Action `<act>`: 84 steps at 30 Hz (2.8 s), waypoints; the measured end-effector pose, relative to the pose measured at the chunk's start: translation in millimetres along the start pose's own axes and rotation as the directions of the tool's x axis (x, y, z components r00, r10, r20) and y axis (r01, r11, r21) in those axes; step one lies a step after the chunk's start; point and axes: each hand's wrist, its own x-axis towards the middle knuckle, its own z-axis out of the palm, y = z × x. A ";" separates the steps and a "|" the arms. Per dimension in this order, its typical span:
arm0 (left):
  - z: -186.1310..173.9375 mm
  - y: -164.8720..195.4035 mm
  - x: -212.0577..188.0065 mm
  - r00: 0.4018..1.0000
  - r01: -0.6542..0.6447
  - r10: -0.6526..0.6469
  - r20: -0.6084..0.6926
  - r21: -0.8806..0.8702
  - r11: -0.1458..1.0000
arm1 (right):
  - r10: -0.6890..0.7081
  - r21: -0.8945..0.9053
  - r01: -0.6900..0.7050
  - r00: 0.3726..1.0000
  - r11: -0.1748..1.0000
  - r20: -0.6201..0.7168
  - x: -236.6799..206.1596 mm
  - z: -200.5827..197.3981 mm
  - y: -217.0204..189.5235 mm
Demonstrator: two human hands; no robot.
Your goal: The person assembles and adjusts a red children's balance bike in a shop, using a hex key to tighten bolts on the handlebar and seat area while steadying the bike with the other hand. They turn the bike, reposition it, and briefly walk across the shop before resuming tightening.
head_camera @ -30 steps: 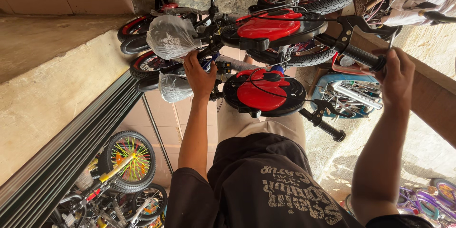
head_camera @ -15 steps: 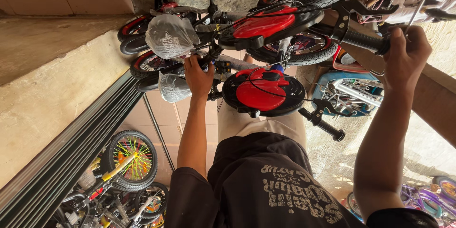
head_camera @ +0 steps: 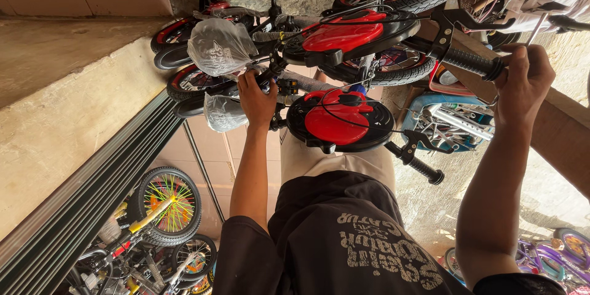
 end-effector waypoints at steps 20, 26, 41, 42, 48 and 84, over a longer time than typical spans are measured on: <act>0.5 15.7 8.0 0.999 -0.043 0.044 0.029 -0.040 0.998 | -0.324 -0.785 0.253 0.944 0.566 0.071 -89.3 -43.6 25.9; 7.4 20.4 8.9 0.998 -0.052 0.053 0.037 -0.034 0.998 | 0.089 -0.641 0.144 0.944 0.754 0.317 -70.7 4.6 19.0; -8.7 30.9 -1.7 0.966 0.038 0.002 0.257 -0.150 0.988 | 0.332 -0.642 -0.029 0.874 0.766 0.355 -26.3 99.8 59.6; -6.2 32.2 -1.7 0.972 0.033 0.009 0.235 -0.175 0.984 | 0.300 -0.590 -0.039 0.887 0.806 0.351 -25.3 100.3 61.7; 4.1 36.0 1.0 0.984 0.022 0.007 0.180 -0.162 0.986 | 0.231 -0.486 0.036 0.847 0.873 0.479 -18.7 97.9 69.4; 18.5 32.1 7.4 0.955 0.205 -0.176 0.237 -0.102 0.973 | 0.147 -0.761 0.438 0.815 0.478 0.561 25.8 117.2 135.2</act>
